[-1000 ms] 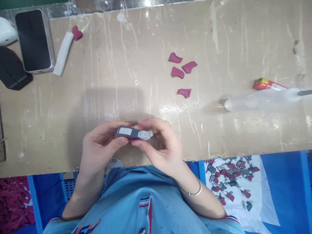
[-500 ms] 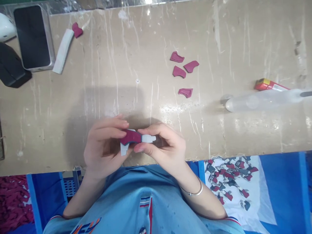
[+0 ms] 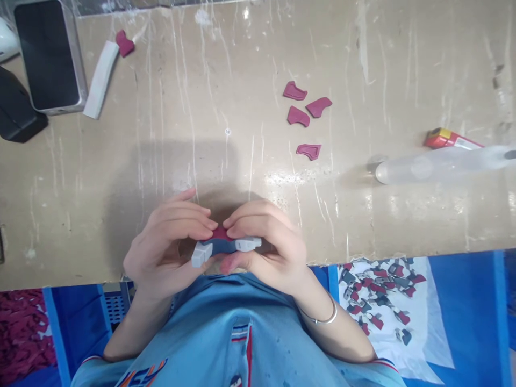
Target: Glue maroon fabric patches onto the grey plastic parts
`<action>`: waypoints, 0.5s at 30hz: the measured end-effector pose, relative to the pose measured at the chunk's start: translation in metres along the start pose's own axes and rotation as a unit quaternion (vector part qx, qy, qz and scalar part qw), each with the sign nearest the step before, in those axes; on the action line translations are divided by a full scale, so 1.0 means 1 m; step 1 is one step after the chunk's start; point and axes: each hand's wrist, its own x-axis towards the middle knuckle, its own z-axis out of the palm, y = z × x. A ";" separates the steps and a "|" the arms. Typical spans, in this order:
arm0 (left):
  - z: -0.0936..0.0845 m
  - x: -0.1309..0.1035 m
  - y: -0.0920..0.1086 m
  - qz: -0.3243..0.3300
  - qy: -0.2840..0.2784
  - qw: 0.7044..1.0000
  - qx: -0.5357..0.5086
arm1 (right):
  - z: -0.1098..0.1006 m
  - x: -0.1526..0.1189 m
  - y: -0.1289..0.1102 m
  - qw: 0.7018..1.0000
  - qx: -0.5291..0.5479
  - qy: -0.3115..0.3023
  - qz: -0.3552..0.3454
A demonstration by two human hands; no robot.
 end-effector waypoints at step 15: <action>-0.002 0.000 -0.001 -0.052 -0.054 0.993 -0.095 | -0.005 0.002 -0.002 0.999 0.031 -0.028 0.023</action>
